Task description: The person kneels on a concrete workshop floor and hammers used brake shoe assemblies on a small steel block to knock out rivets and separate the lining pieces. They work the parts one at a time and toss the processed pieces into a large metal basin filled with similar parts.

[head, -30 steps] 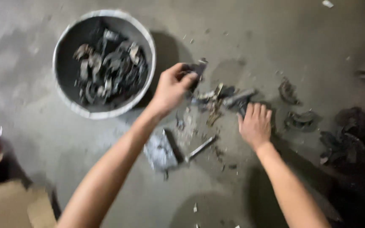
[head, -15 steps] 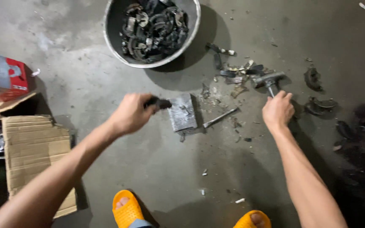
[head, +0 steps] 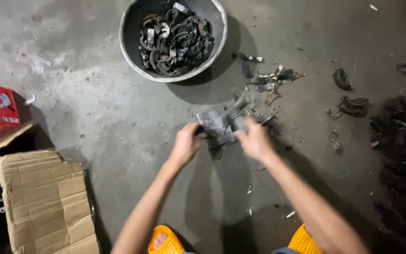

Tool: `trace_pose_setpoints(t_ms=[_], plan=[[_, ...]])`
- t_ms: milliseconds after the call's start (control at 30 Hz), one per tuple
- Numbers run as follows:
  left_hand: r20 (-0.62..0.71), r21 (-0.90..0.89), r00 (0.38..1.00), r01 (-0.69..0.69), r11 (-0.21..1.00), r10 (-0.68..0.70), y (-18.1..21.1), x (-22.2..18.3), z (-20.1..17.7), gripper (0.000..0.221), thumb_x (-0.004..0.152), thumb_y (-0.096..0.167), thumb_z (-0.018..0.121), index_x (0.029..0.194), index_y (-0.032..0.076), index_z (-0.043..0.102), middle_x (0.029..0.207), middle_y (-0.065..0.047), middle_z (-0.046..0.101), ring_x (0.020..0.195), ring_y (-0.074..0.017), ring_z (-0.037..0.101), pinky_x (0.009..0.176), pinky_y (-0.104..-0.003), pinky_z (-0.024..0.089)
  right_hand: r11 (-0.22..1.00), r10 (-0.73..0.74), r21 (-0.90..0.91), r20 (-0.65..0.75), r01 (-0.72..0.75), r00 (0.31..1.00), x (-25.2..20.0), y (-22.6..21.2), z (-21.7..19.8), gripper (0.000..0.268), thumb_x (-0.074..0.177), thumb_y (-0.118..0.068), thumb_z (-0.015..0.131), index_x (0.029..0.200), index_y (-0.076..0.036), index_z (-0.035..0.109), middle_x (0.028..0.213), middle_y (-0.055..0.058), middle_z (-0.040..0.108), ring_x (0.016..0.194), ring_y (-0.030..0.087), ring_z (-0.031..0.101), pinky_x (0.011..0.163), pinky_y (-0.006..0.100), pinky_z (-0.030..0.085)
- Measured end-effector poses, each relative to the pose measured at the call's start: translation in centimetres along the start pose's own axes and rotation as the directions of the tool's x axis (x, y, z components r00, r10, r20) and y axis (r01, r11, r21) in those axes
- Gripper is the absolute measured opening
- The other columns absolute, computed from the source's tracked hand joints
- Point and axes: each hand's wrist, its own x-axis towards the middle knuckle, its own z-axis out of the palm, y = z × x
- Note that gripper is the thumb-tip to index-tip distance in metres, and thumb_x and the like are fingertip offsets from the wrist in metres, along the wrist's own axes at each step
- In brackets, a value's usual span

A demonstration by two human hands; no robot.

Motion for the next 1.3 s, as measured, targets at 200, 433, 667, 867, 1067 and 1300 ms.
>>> trace_pose_setpoints(t_ms=[200, 433, 667, 867, 1067, 1300], plan=[[-0.138, 0.229, 0.988, -0.042, 0.972, 0.075, -0.5, 2.1, 5.9, 0.019, 0.089, 0.027, 0.075, 0.107, 0.019, 0.074, 0.102, -0.005, 0.058, 0.099, -0.0296, 0.057, 0.079, -0.042, 0.051, 0.967, -0.176, 0.177, -0.059, 0.184, 0.983, -1.6, -3.9, -8.1, 0.074, 0.09, 0.001, 0.059, 0.159, 0.004, 0.032, 0.089, 0.013, 0.062, 0.051, 0.018, 0.056, 0.038, 0.029, 0.045], [-0.22, 0.123, 0.964, -0.126, 0.984, 0.15, -2.5, 0.0, 6.1, 0.045, 0.082, 0.017, 0.08, 0.121, 0.006, 0.061, 0.102, -0.014, 0.052, 0.096, -0.0377, 0.057, 0.084, -0.046, 0.052, 0.998, -0.059, 0.007, -0.013, 0.059, 0.998, -1.7, 5.6, 0.3, 0.023, 0.099, -0.027, 0.066, 0.104, -0.005, 0.067, 0.057, 0.012, 0.064, 0.048, 0.024, 0.066, 0.041, 0.037, 0.046], [-0.299, 0.185, 0.935, -0.142, 0.972, 0.193, -1.2, 0.6, 6.1, 0.025, 0.083, 0.014, 0.077, 0.104, 0.009, 0.065, 0.093, -0.01, 0.05, 0.089, -0.0332, 0.057, 0.078, -0.043, 0.05, 0.985, -0.168, -0.057, -0.062, 0.164, 0.984, -4.2, -3.9, -2.6, 0.021, 0.102, -0.028, 0.063, 0.104, -0.007, 0.065, 0.058, 0.014, 0.063, 0.049, 0.027, 0.065, 0.044, 0.038, 0.046], [-0.312, 0.026, 0.945, -0.096, 0.995, 0.099, -1.7, 0.0, 6.8, 0.024, 0.082, 0.011, 0.077, 0.101, 0.007, 0.063, 0.094, -0.012, 0.051, 0.091, -0.0345, 0.058, 0.081, -0.043, 0.051, 0.91, -0.412, -0.136, -0.189, 0.391, 0.892, -3.6, -3.0, -0.4, 0.018, 0.105, -0.024, 0.061, 0.104, -0.006, 0.059, 0.061, 0.013, 0.066, 0.048, 0.026, 0.066, 0.04, 0.034, 0.049], [-0.278, 0.015, 0.954, -0.113, 0.993, 0.113, -0.6, 0.4, 6.5, 0.021, 0.08, 0.01, 0.077, 0.093, 0.006, 0.06, 0.094, -0.011, 0.051, 0.093, -0.034, 0.056, 0.081, -0.045, 0.05, 0.916, -0.165, -0.354, 0.102, 0.191, 0.981, -1.5, -4.2, -2.4, 0.033, 0.1, -0.031, 0.06, 0.098, 0.001, 0.06, 0.069, 0.028, 0.069, 0.069, 0.045, 0.073, 0.054, 0.053, 0.055], [-0.252, 0.056, 0.962, -0.098, 0.994, 0.109, -1.8, 0.5, 7.4, 0.024, 0.08, 0.016, 0.078, 0.089, 0.01, 0.056, 0.093, -0.007, 0.051, 0.093, -0.0301, 0.055, 0.078, -0.043, 0.048, 0.851, -0.467, -0.025, -0.494, 0.525, 0.734, -2.2, -0.2, 0.1, 0.026, 0.097, -0.021, 0.068, 0.108, 0.002, 0.064, 0.076, 0.024, 0.067, 0.063, 0.039, 0.067, 0.049, 0.043, 0.049]])
